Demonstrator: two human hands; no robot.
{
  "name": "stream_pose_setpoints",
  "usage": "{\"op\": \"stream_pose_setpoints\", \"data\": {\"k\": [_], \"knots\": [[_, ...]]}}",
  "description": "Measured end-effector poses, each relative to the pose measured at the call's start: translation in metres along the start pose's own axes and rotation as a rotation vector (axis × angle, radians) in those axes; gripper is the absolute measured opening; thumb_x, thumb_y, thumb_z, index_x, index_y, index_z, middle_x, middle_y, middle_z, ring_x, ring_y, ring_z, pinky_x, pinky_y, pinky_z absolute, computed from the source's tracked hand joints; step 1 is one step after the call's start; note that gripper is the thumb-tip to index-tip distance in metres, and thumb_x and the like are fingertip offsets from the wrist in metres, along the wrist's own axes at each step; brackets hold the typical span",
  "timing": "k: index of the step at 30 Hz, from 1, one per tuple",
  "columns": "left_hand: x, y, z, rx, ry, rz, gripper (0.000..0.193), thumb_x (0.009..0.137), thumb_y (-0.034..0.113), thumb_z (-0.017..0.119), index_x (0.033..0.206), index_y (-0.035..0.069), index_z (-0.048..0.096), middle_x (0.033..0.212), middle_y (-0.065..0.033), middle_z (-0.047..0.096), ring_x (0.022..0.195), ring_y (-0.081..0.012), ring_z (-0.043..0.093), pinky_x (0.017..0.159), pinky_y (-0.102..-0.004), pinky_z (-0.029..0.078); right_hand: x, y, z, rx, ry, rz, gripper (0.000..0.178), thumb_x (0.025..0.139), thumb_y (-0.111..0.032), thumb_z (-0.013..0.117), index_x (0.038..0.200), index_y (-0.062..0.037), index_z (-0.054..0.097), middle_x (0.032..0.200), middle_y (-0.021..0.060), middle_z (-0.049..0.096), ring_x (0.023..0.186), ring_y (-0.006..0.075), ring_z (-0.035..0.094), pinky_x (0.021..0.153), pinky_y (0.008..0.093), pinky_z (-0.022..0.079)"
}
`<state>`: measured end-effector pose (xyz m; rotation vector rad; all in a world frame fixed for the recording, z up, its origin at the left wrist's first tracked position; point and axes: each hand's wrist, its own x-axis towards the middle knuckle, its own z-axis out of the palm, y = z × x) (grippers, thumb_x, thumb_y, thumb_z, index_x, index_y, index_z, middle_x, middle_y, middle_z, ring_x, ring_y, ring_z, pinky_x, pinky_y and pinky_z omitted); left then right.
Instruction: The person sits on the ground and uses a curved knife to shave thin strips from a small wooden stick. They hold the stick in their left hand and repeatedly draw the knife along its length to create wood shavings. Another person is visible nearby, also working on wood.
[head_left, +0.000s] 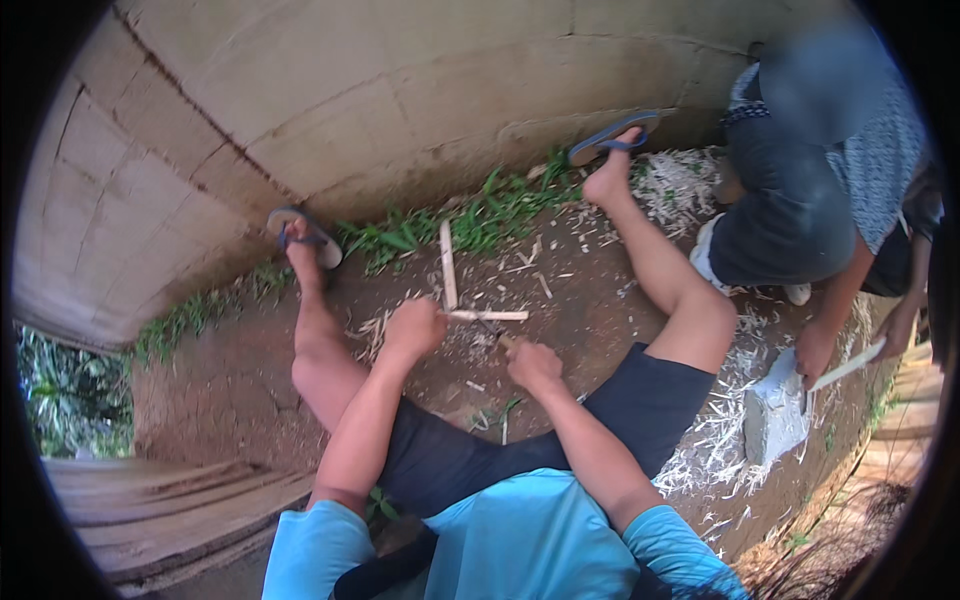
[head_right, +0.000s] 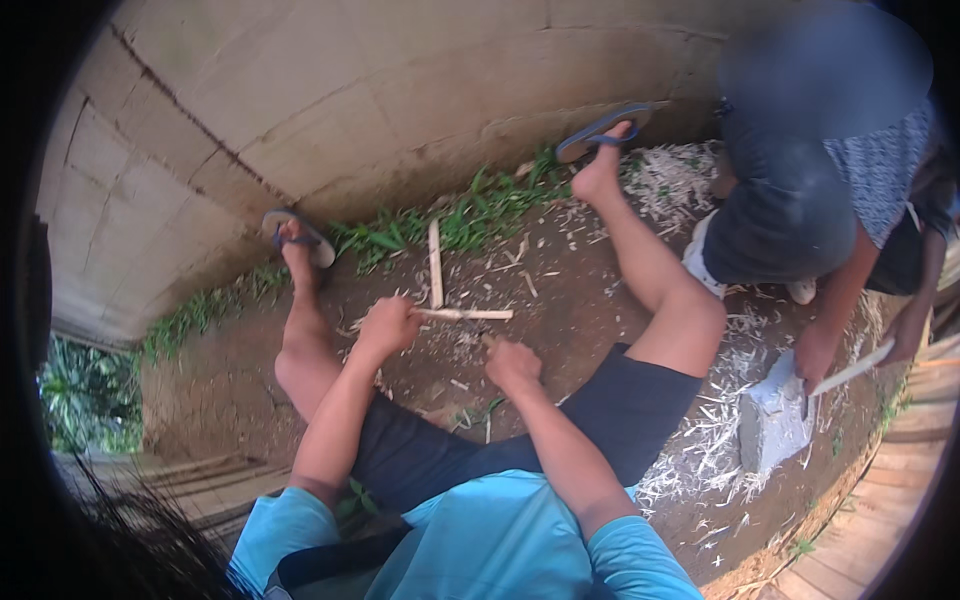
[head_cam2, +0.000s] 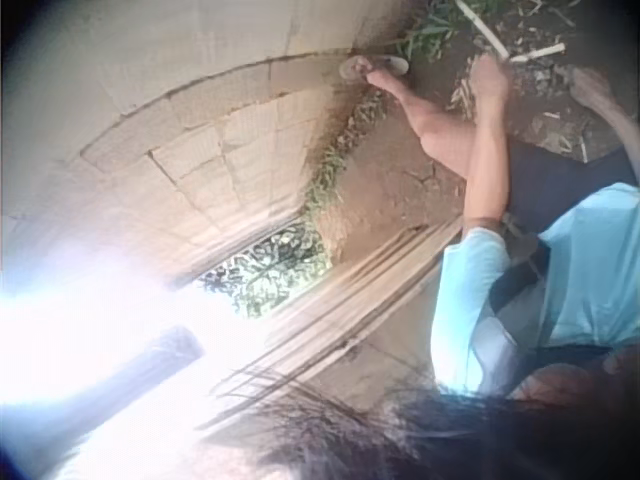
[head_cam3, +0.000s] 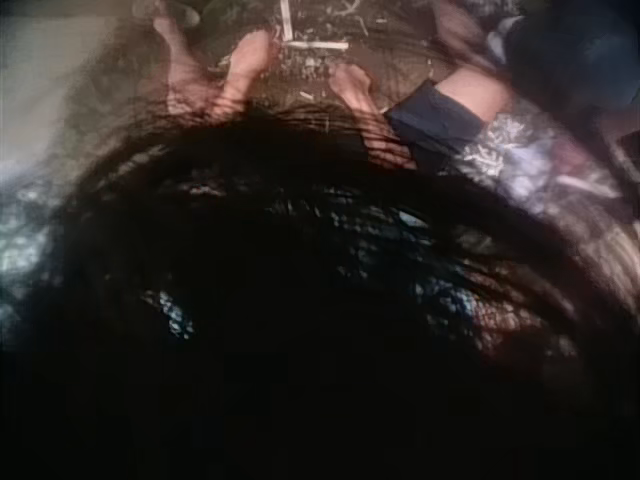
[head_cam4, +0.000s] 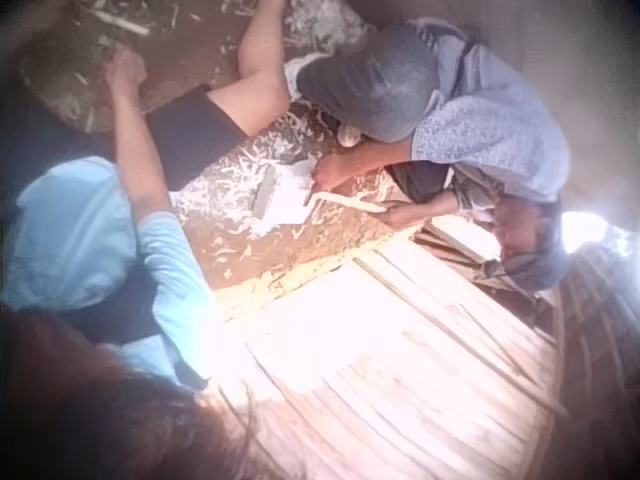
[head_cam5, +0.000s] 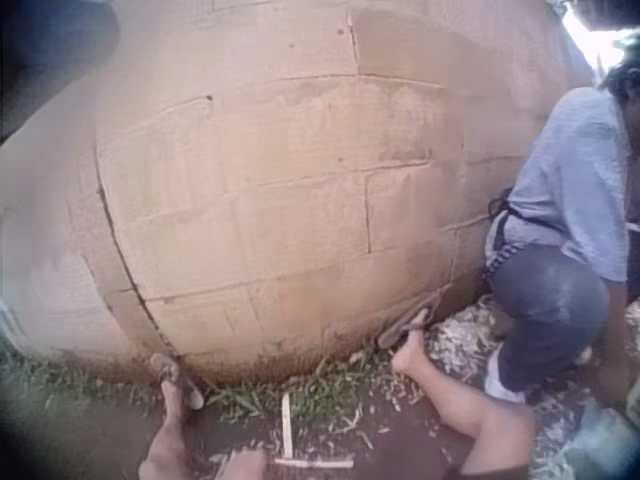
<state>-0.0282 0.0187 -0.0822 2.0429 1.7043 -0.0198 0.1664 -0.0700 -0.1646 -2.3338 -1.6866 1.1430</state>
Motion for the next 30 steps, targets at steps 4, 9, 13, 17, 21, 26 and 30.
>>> {"op": "stream_pose_setpoints", "data": {"k": [4,9,13,17,21,26,30], "knots": [[-0.007,-0.005,-0.004,-0.010,0.052,-0.068,0.025,0.083,0.028,0.065,0.089,0.004,0.070,0.089,-0.0221,0.067,0.089,-0.0387,0.064,0.079,-0.0483,0.050,0.003,-0.015,-0.002,0.078,0.062,0.031,0.034,0.096,-0.034,0.046,0.113,-0.0051,0.051,0.100,0.0254,0.065,0.098,0.0445,0.061,0.084,0.0539,0.046],[-0.001,-0.002,-0.009,-0.080,0.047,-0.089,0.024,0.083,0.027,0.065,0.089,0.004,0.070,0.089,-0.0235,0.067,0.087,-0.0396,0.064,0.078,-0.0485,0.050,0.008,-0.010,0.009,0.038,0.077,0.037,0.032,0.096,-0.033,0.046,0.109,-0.0043,0.051,0.099,0.0263,0.064,0.097,0.0449,0.060,0.084,0.0545,0.045],[0.002,-0.001,-0.004,-0.055,0.073,-0.084,0.024,0.083,0.026,0.063,0.089,0.003,0.070,0.089,-0.0237,0.067,0.087,-0.0409,0.064,0.078,-0.0489,0.051,0.015,-0.008,0.016,0.019,0.089,0.052,0.030,0.096,-0.032,0.048,0.110,-0.0054,0.052,0.099,0.0254,0.064,0.097,0.0447,0.060,0.082,0.0541,0.046],[0.004,-0.006,-0.004,-0.042,0.053,-0.095,0.025,0.083,0.025,0.063,0.089,0.002,0.070,0.090,-0.0241,0.066,0.090,-0.0413,0.064,0.079,-0.0490,0.051,0.015,-0.009,0.015,0.100,0.149,-0.025,0.030,0.095,-0.030,0.049,0.113,-0.0058,0.052,0.099,0.0254,0.064,0.096,0.0453,0.060,0.081,0.0537,0.046],[0.002,-0.005,-0.007,-0.044,0.061,-0.107,0.025,0.083,0.024,0.063,0.089,0.001,0.069,0.090,-0.0251,0.066,0.090,-0.0412,0.064,0.080,-0.0491,0.051,0.013,-0.013,0.014,0.212,0.289,-0.191,0.029,0.095,-0.028,0.049,0.112,-0.0044,0.051,0.102,0.0249,0.063,0.096,0.0450,0.059,0.081,0.0532,0.046],[0.000,-0.002,-0.010,-0.029,0.053,-0.107,0.025,0.082,0.023,0.064,0.089,0.000,0.069,0.090,-0.0256,0.066,0.089,-0.0413,0.064,0.080,-0.0488,0.051,0.014,-0.011,0.016,0.171,0.217,-0.153,0.031,0.095,-0.024,0.051,0.119,-0.0048,0.050,0.104,0.0251,0.062,0.096,0.0453,0.059,0.082,0.0524,0.045],[0.001,-0.002,-0.006,-0.035,0.048,-0.126,0.024,0.082,0.022,0.065,0.091,0.000,0.069,0.092,-0.0251,0.066,0.090,-0.0415,0.065,0.080,-0.0485,0.052,0.008,-0.021,0.016,0.298,0.526,-0.426,0.037,0.095,-0.024,0.051,0.124,-0.0006,0.046,0.107,0.0252,0.061,0.099,0.0443,0.059,0.083,0.0524,0.046]]}}
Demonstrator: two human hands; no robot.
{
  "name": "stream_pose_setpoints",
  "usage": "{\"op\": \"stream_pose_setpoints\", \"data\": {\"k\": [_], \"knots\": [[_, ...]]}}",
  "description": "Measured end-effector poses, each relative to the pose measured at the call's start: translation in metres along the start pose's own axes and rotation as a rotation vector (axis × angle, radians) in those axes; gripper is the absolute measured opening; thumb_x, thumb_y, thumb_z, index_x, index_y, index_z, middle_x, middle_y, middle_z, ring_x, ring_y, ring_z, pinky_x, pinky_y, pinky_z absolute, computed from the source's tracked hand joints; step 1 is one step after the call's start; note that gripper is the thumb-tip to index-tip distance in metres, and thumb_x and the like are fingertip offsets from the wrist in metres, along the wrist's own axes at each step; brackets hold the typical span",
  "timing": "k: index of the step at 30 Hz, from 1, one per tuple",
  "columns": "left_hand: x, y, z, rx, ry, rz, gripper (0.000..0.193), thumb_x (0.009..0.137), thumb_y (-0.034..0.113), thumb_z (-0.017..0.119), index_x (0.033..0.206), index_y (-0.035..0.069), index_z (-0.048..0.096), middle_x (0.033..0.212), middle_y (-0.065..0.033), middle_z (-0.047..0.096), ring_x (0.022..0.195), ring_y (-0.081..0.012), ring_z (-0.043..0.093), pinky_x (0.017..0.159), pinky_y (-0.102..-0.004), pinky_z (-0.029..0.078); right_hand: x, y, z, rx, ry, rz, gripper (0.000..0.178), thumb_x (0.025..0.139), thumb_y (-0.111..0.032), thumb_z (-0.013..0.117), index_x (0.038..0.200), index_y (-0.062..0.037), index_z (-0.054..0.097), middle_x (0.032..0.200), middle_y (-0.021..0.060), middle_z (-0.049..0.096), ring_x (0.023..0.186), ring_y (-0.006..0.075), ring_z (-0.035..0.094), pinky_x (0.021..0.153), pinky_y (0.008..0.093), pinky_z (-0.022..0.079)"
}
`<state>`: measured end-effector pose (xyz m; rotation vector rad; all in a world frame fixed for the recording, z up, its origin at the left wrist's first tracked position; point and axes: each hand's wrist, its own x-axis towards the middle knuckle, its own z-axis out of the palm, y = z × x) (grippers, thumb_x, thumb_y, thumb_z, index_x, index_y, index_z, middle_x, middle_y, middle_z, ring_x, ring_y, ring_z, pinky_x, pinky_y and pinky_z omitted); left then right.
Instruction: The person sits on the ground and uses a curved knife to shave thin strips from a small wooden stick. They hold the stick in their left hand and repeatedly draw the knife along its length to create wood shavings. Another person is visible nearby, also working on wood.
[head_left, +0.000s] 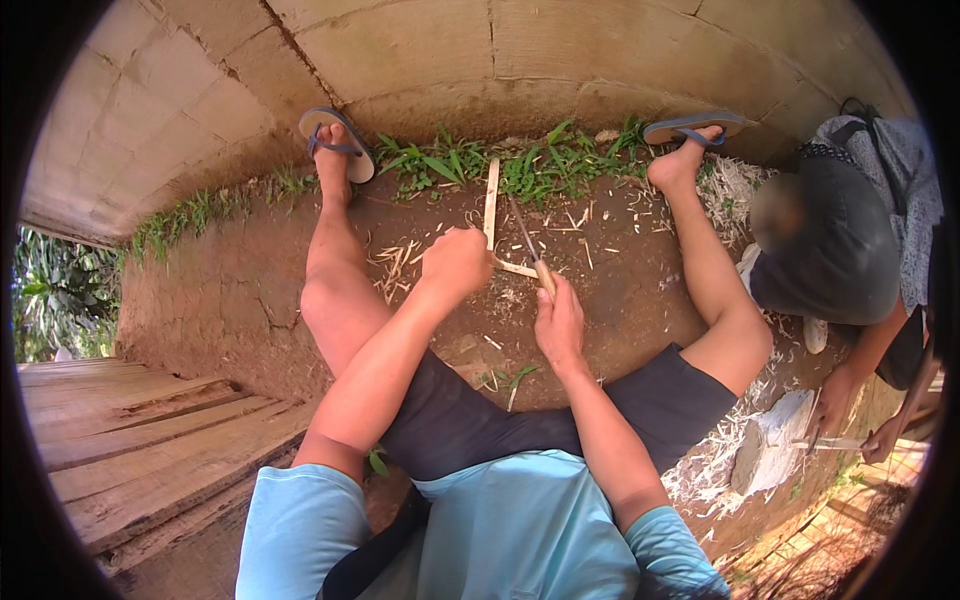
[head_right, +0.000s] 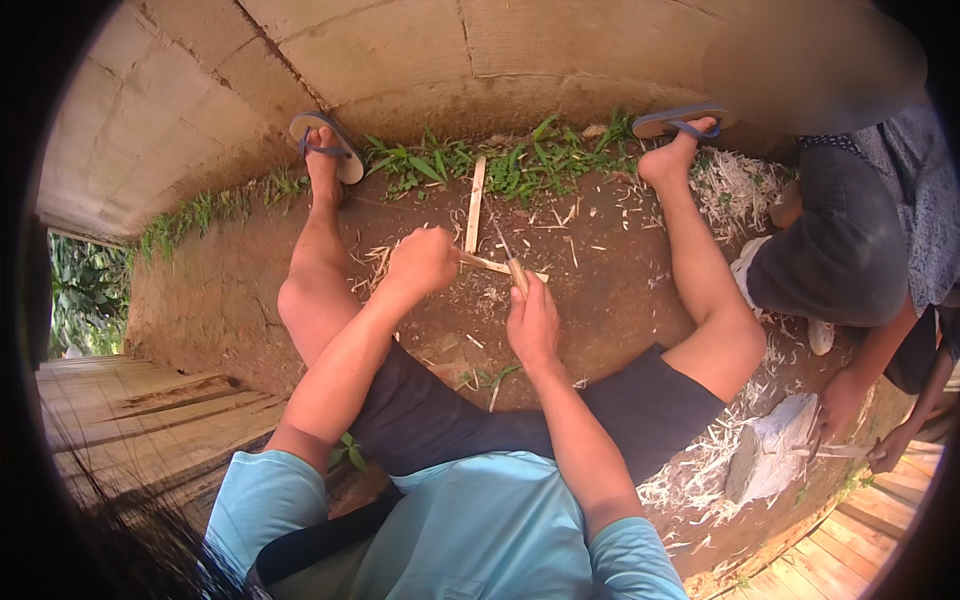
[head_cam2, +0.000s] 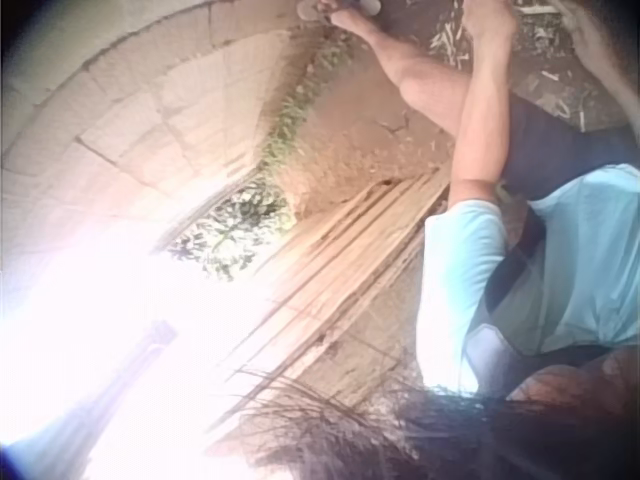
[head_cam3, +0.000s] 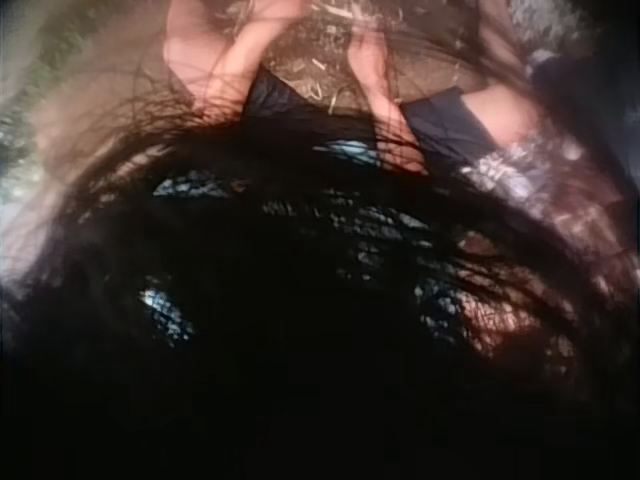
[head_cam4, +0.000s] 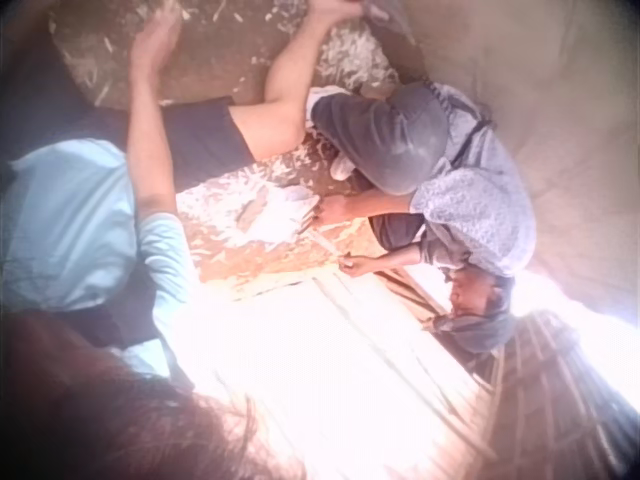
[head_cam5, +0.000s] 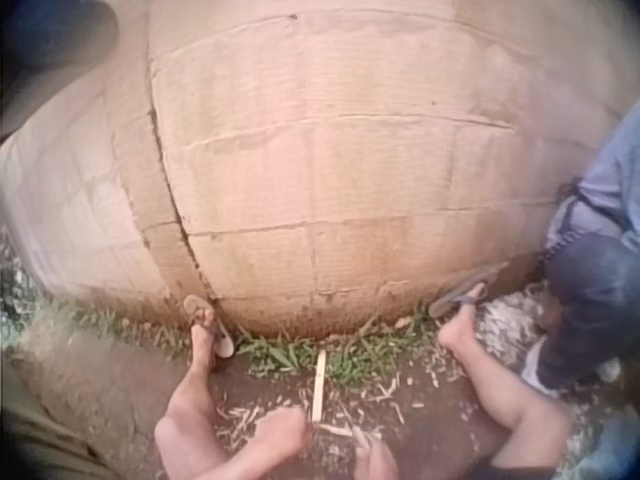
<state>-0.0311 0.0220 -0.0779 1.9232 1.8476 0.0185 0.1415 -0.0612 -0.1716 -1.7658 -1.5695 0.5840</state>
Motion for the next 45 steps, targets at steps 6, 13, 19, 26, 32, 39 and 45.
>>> {"op": "stream_pose_setpoints", "data": {"k": [6,13,19,26,32,39,45], "knots": [[-0.004,0.008,-0.007,0.009,-0.019,-0.047,0.023,0.081,0.021,0.065,0.091,0.000,0.069,0.093,-0.0243,0.067,0.092,-0.0404,0.065,0.080,-0.0475,0.052,-0.007,-0.009,-0.003,-0.151,-0.327,0.216,0.032,0.096,-0.026,0.049,0.116,-0.0014,0.046,0.098,0.0248,0.064,0.095,0.0438,0.062,0.082,0.0518,0.048],[-0.002,0.009,-0.011,0.022,-0.077,-0.050,0.023,0.081,0.020,0.066,0.093,0.001,0.070,0.095,-0.0229,0.067,0.094,-0.0375,0.065,0.081,-0.0458,0.052,-0.011,0.004,0.002,-0.387,-0.512,0.248,0.026,0.096,-0.027,0.048,0.107,-0.0028,0.046,0.091,0.0262,0.064,0.090,0.0467,0.061,0.076,0.0545,0.048],[-0.003,0.007,-0.006,0.021,-0.062,-0.048,0.024,0.081,0.021,0.066,0.093,0.001,0.069,0.096,-0.0226,0.067,0.095,-0.0377,0.065,0.082,-0.0456,0.052,-0.007,-0.017,-0.003,0.104,0.045,0.005,0.033,0.096,-0.027,0.048,0.118,-0.0024,0.045,0.094,0.0235,0.065,0.089,0.0431,0.063,0.076,0.0545,0.048],[-0.006,0.011,-0.009,0.044,-0.051,-0.065,0.026,0.082,0.023,0.064,0.094,0.001,0.069,0.095,-0.0229,0.067,0.093,-0.0392,0.065,0.081,-0.0461,0.052,-0.018,0.028,0.012,-0.572,-0.772,0.346,0.036,0.095,-0.031,0.050,0.116,-0.0020,0.047,0.104,0.0233,0.066,0.099,0.0388,0.064,0.084,0.0500,0.048],[-0.006,0.016,-0.013,0.051,-0.104,-0.041,0.026,0.083,0.026,0.067,0.097,0.005,0.071,0.100,-0.0211,0.067,0.095,-0.0366,0.066,0.081,-0.0449,0.053,-0.005,0.016,0.000,-0.521,-0.716,0.405,0.036,0.093,-0.030,0.051,0.115,-0.0025,0.048,0.103,0.0226,0.066,0.099,0.0392,0.064,0.085,0.0492,0.048],[-0.007,0.013,-0.010,0.000,-0.088,-0.028,0.024,0.082,0.024,0.066,0.094,0.004,0.071,0.093,-0.0210,0.068,0.090,-0.0374,0.067,0.079,-0.0457,0.053,0.003,-0.010,-0.012,-0.363,-0.458,0.381,0.036,0.094,-0.023,0.050,0.122,-0.0007,0.044,0.098,0.0241,0.065,0.096,0.0423,0.063,0.082,0.0525,0.048],[-0.009,0.008,-0.002,-0.015,-0.061,0.021,0.025,0.083,0.025,0.064,0.089,0.002,0.070,0.091,-0.0236,0.067,0.090,-0.0391,0.065,0.079,-0.0471,0.052,0.002,-0.027,-0.013,0.060,0.203,-0.006,0.028,0.095,-0.026,0.047,0.110,-0.0031,0.045,0.088,0.0236,0.065,0.086,0.0441,0.064,0.076,0.0556,0.048]]}}
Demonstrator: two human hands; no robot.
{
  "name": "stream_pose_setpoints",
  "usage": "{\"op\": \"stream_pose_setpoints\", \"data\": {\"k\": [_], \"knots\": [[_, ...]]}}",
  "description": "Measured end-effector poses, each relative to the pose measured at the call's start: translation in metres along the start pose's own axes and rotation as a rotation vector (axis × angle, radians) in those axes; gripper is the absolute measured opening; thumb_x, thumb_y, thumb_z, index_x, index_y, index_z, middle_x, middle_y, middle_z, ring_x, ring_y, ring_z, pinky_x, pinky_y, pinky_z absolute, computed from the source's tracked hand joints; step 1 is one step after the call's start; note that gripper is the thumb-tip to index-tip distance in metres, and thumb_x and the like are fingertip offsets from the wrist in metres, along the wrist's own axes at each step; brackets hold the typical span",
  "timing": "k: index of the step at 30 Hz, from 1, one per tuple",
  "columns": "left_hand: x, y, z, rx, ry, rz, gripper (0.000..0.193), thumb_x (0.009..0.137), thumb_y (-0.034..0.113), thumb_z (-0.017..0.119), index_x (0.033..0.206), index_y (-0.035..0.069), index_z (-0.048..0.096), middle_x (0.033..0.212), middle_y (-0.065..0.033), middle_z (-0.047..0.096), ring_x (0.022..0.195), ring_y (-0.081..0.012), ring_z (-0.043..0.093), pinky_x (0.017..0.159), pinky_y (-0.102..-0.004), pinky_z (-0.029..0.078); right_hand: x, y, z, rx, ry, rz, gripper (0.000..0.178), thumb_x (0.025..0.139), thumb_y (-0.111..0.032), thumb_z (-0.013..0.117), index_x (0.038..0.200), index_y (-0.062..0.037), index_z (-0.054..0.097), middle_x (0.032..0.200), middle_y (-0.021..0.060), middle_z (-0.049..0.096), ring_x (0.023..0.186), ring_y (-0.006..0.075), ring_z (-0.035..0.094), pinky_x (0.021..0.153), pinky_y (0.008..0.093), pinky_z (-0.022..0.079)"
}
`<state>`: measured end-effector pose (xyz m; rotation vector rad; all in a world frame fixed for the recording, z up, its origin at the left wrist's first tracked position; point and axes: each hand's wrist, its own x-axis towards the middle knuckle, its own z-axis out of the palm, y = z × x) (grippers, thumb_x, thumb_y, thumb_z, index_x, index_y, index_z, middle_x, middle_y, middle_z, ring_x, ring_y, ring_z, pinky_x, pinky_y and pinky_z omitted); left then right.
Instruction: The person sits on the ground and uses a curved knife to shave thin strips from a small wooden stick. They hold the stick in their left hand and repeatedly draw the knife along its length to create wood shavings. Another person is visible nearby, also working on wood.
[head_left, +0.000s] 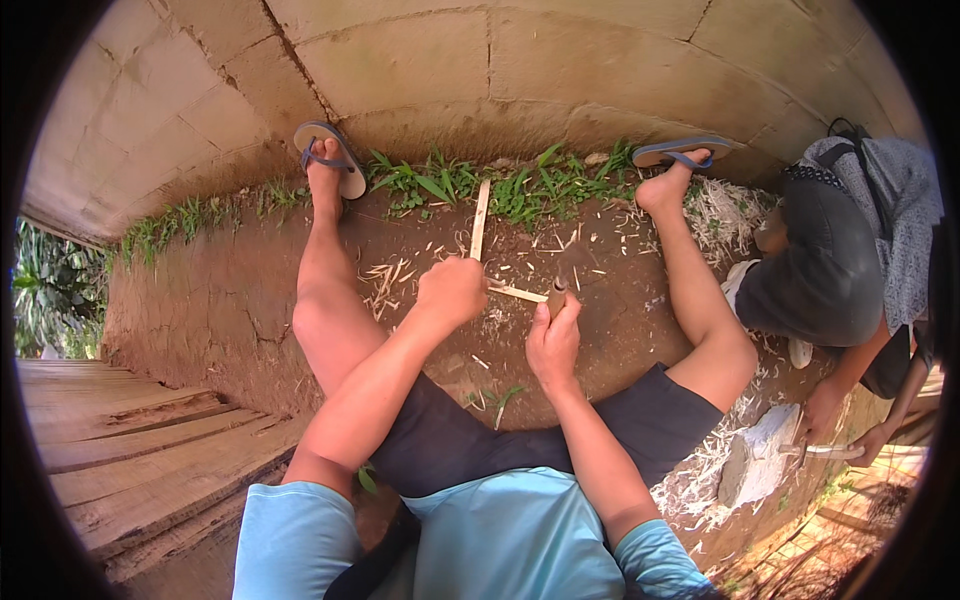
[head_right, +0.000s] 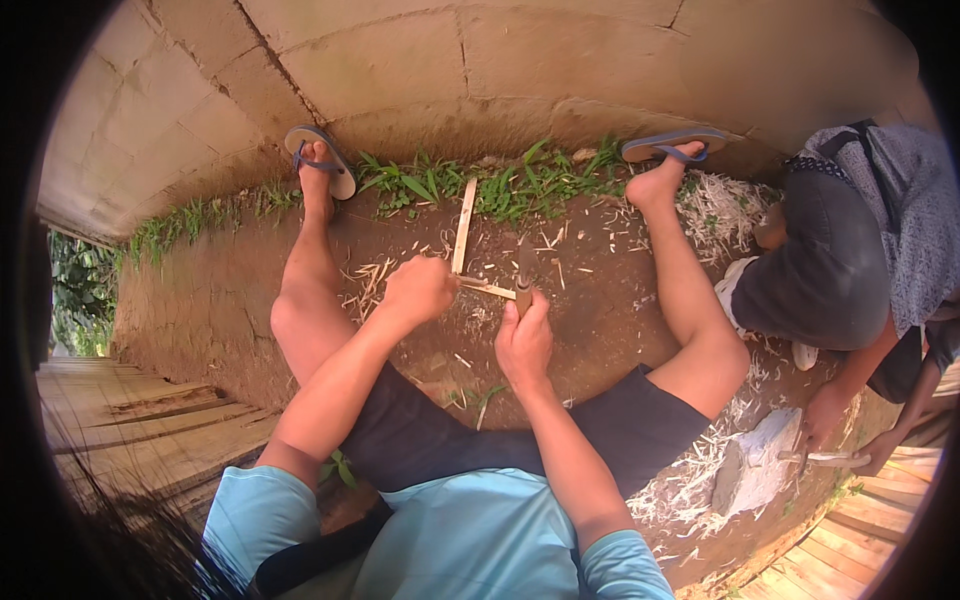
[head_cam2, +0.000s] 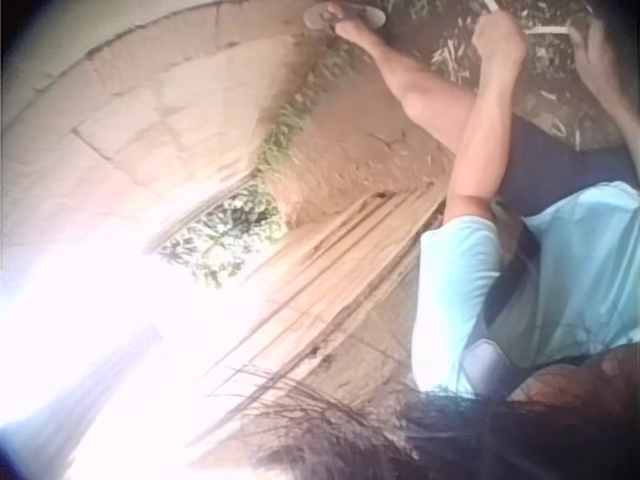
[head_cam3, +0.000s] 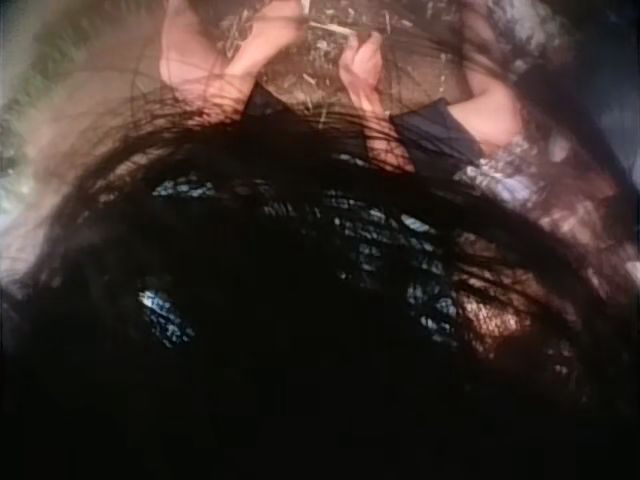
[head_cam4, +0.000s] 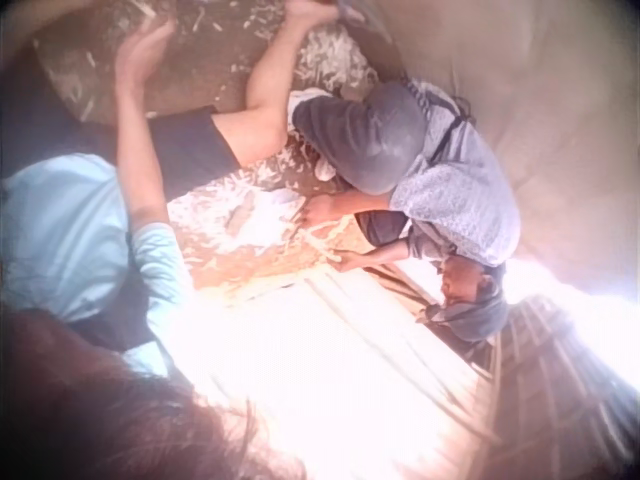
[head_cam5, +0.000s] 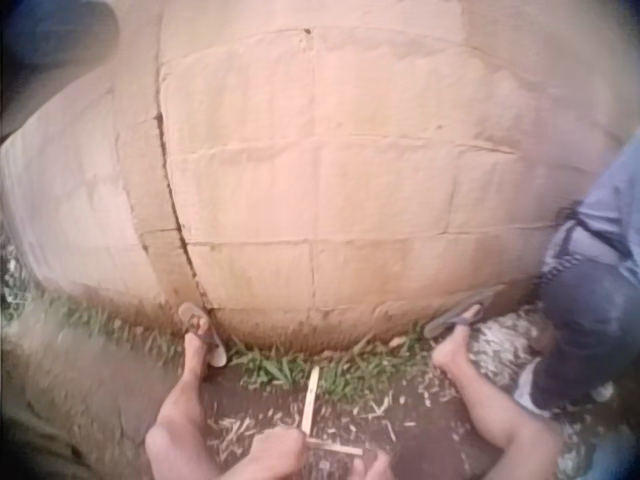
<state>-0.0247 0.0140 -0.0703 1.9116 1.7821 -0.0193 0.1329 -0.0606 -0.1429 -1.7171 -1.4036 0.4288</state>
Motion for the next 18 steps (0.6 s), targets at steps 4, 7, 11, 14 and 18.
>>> {"op": "stream_pose_setpoints", "data": {"k": [4,7,11,14,18], "knots": [[0.002,0.004,0.001,0.013,0.002,-0.013,0.025,0.083,0.025,0.064,0.089,0.001,0.070,0.092,-0.0227,0.067,0.090,-0.0382,0.066,0.079,-0.0466,0.052,-0.004,0.028,0.008,-0.589,-0.781,0.310,0.028,0.090,-0.020,0.051,0.112,-0.0025,0.046,0.092,0.0230,0.067,0.090,0.0419,0.065,0.080,0.0528,0.050],[0.006,0.002,0.000,0.013,0.001,-0.011,0.025,0.083,0.025,0.064,0.090,0.002,0.070,0.092,-0.0223,0.067,0.090,-0.0378,0.066,0.080,-0.0466,0.052,-0.015,0.046,0.009,-0.684,-0.858,0.319,0.028,0.090,-0.022,0.053,0.109,-0.0031,0.046,0.095,0.0261,0.066,0.095,0.0418,0.064,0.079,0.0531,0.049],[0.006,0.000,0.001,0.013,-0.005,-0.024,0.025,0.082,0.024,0.064,0.091,0.002,0.070,0.092,-0.0219,0.067,0.090,-0.0376,0.066,0.080,-0.0465,0.052,-0.003,0.031,0.003,-0.558,-0.696,0.272,0.028,0.092,-0.023,0.052,0.111,-0.0025,0.046,0.097,0.0238,0.065,0.091,0.0424,0.064,0.078,0.0524,0.048],[0.007,-0.003,0.004,0.014,-0.003,-0.021,0.025,0.082,0.025,0.064,0.091,0.002,0.070,0.092,-0.0215,0.068,0.090,-0.0377,0.066,0.080,-0.0464,0.052,-0.001,0.005,0.001,-0.288,-0.388,0.100,0.032,0.094,-0.026,0.051,0.114,-0.0018,0.046,0.092,0.0228,0.065,0.087,0.0437,0.063,0.076,0.0519,0.048],[0.006,-0.003,0.004,0.040,0.016,-0.011,0.025,0.082,0.025,0.064,0.090,0.002,0.070,0.093,-0.0215,0.068,0.091,-0.0381,0.066,0.080,-0.0464,0.052,-0.008,0.003,0.004,0.025,-0.107,0.015,0.035,0.095,-0.030,0.050,0.115,-0.0014,0.046,0.084,0.0237,0.065,0.083,0.0458,0.063,0.073,0.0529,0.048]]}}
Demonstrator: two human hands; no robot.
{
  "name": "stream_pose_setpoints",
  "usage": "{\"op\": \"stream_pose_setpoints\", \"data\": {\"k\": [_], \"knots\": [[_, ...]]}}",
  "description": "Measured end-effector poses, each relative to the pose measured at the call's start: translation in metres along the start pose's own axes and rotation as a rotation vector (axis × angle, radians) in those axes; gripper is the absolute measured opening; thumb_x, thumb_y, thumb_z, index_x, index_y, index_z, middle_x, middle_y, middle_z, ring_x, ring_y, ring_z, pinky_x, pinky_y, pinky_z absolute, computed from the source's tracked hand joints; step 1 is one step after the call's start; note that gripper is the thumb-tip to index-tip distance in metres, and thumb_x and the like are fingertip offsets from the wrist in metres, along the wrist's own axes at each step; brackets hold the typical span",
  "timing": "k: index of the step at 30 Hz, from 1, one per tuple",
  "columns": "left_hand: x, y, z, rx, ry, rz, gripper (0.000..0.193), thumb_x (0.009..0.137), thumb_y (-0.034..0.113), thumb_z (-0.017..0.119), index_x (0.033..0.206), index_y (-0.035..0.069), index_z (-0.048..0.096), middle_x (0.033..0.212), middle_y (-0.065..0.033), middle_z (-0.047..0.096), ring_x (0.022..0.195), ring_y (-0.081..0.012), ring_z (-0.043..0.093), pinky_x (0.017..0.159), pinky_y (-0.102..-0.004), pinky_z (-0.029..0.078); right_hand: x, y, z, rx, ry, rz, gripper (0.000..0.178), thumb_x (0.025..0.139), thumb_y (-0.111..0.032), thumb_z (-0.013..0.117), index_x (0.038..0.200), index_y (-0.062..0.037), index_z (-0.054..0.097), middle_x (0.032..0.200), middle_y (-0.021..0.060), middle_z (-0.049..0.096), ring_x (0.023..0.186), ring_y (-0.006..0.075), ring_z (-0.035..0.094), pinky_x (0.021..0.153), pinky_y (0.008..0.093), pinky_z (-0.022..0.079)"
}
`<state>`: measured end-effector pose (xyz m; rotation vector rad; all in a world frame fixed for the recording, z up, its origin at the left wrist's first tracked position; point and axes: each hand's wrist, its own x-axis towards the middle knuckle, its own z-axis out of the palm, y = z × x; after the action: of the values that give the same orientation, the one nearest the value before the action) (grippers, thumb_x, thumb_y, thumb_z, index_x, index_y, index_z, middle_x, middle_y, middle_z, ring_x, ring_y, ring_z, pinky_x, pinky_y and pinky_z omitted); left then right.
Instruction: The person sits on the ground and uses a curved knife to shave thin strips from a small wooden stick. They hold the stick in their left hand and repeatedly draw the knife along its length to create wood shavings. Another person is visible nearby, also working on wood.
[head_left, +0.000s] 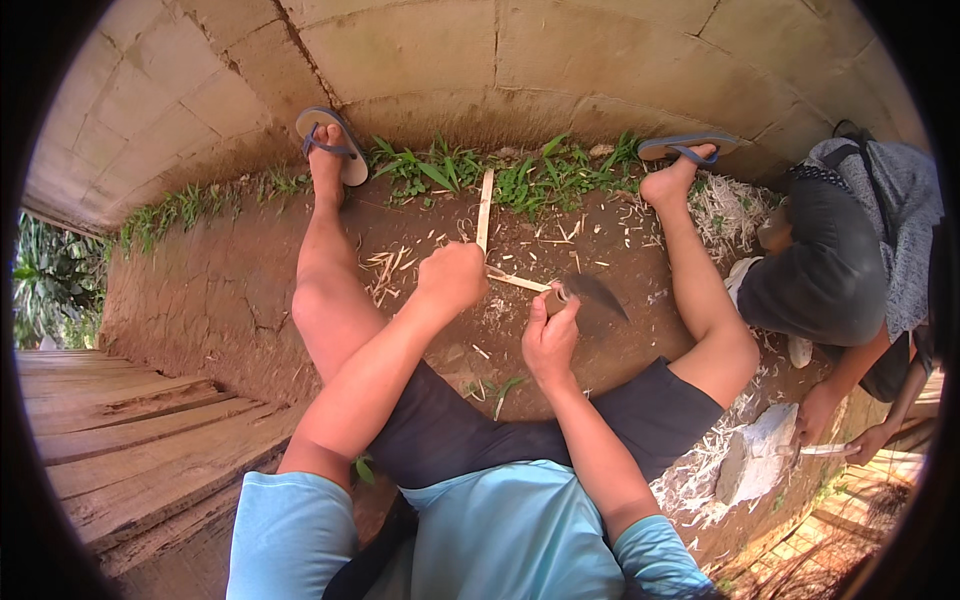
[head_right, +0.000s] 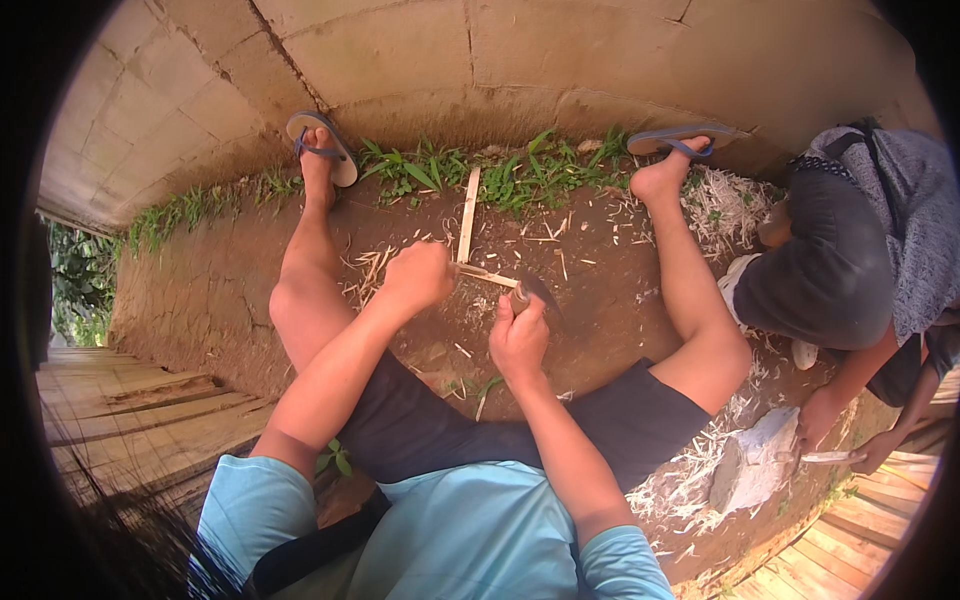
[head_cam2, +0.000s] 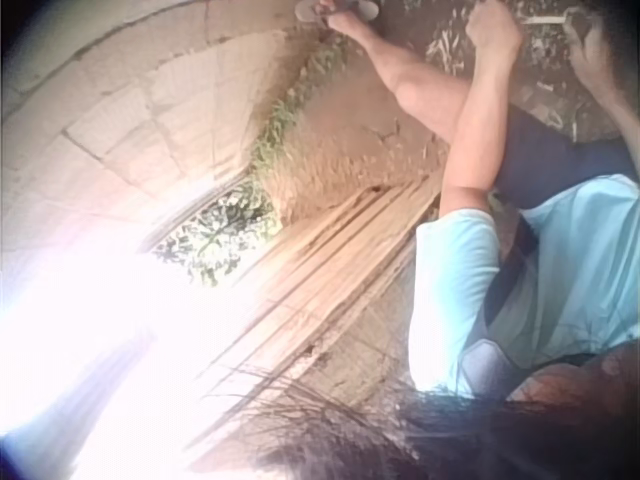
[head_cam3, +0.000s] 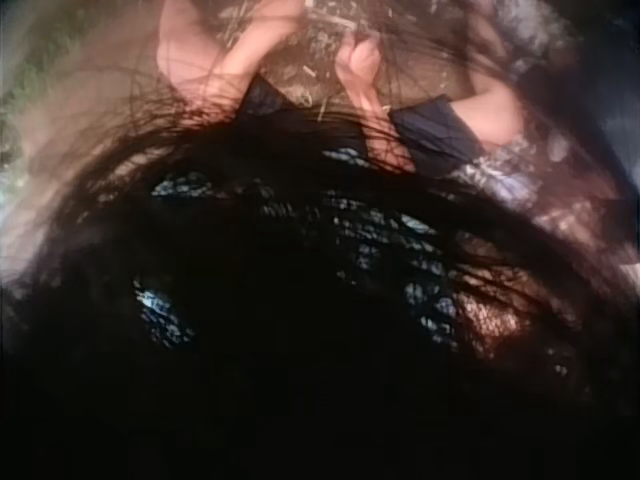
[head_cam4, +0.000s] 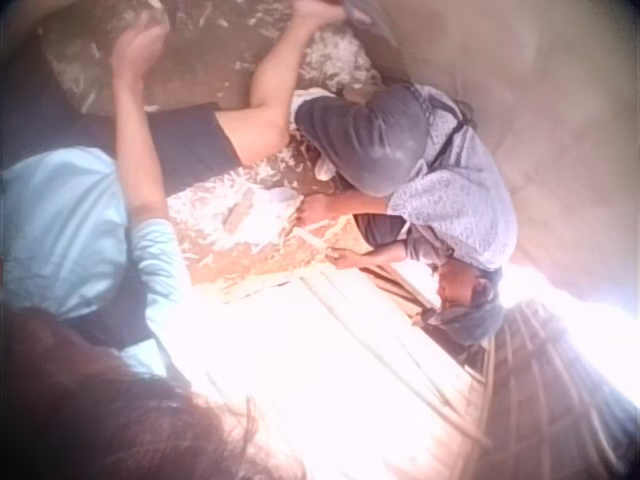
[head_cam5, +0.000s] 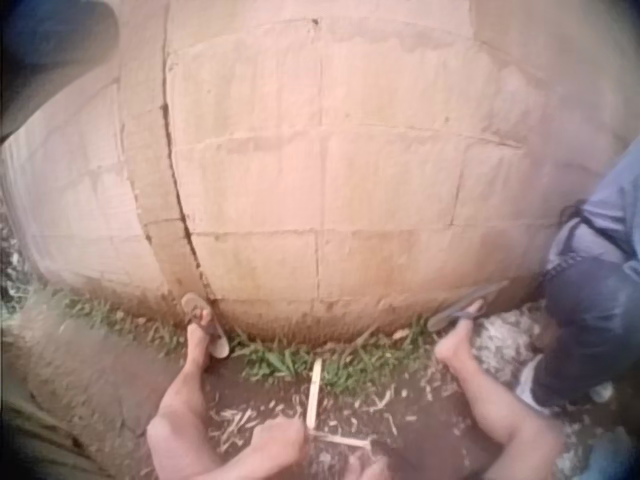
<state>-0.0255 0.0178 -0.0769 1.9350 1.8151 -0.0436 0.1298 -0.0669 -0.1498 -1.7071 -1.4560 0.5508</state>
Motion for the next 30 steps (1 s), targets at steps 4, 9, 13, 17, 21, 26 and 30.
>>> {"op": "stream_pose_setpoints", "data": {"k": [4,9,13,17,21,26,30], "knots": [[0.000,0.004,-0.004,-0.009,-0.045,-0.022,0.023,0.081,0.022,0.065,0.091,0.002,0.070,0.094,-0.0216,0.068,0.091,-0.0380,0.066,0.080,-0.0458,0.053,-0.007,0.034,0.010,-0.467,-0.489,0.284,0.037,0.097,-0.031,0.046,0.119,-0.0017,0.041,0.083,0.0255,0.065,0.081,0.0466,0.063,0.072,0.0539,0.047],[-0.001,-0.001,-0.006,0.000,-0.049,-0.040,0.021,0.080,0.017,0.064,0.093,0.002,0.070,0.097,-0.0201,0.068,0.092,-0.0372,0.067,0.080,-0.0447,0.054,0.007,0.002,-0.004,-0.203,-0.180,0.114,0.035,0.097,-0.029,0.047,0.118,-0.0019,0.044,0.093,0.0236,0.065,0.083,0.0449,0.062,0.073,0.0529,0.047],[0.002,0.000,-0.005,0.010,-0.056,-0.037,0.022,0.082,0.020,0.064,0.094,0.003,0.070,0.096,-0.0209,0.068,0.093,-0.0374,0.066,0.081,-0.0454,0.053,0.003,0.009,-0.004,0.151,0.104,0.025,0.036,0.097,-0.030,0.048,0.119,-0.0022,0.045,0.092,0.0218,0.064,0.084,0.0441,0.061,0.074,0.0517,0.047],[0.002,-0.001,-0.005,0.029,-0.044,-0.014,0.022,0.082,0.020,0.063,0.094,0.003,0.070,0.097,-0.0211,0.068,0.093,-0.0374,0.066,0.081,-0.0454,0.053,-0.003,0.017,0.003,-0.555,-0.700,0.398,0.038,0.096,-0.031,0.046,0.111,0.0032,0.047,0.096,0.0249,0.066,0.090,0.0421,0.065,0.078,0.0509,0.050],[0.001,-0.005,-0.005,0.037,-0.035,-0.004,0.021,0.083,0.019,0.061,0.094,0.002,0.070,0.098,-0.0207,0.068,0.094,-0.0371,0.066,0.080,-0.0447,0.054,0.001,-0.005,-0.001,-0.501,-0.559,0.368,0.035,0.095,-0.033,0.046,0.105,0.0005,0.046,0.086,0.0280,0.065,0.086,0.0445,0.064,0.078,0.0550,0.049],[0.006,-0.008,0.001,0.031,-0.055,-0.001,0.021,0.083,0.018,0.062,0.093,0.002,0.070,0.098,-0.0210,0.068,0.094,-0.0373,0.066,0.080,-0.0450,0.054,0.008,0.002,-0.005,-0.455,-0.554,0.279,0.032,0.096,-0.031,0.047,0.103,0.0001,0.043,0.080,0.0275,0.064,0.079,0.0459,0.064,0.071,0.0554,0.050],[0.006,-0.005,-0.003,0.028,-0.064,-0.013,0.020,0.083,0.018,0.062,0.092,0.002,0.070,0.098,-0.0211,0.068,0.094,-0.0376,0.066,0.080,-0.0452,0.054,-0.004,0.019,0.004,-0.502,-0.677,0.189,0.029,0.096,-0.028,0.048,0.104,-0.0016,0.042,0.078,0.0269,0.064,0.074,0.0467,0.063,0.066,0.0553,0.049]]}}
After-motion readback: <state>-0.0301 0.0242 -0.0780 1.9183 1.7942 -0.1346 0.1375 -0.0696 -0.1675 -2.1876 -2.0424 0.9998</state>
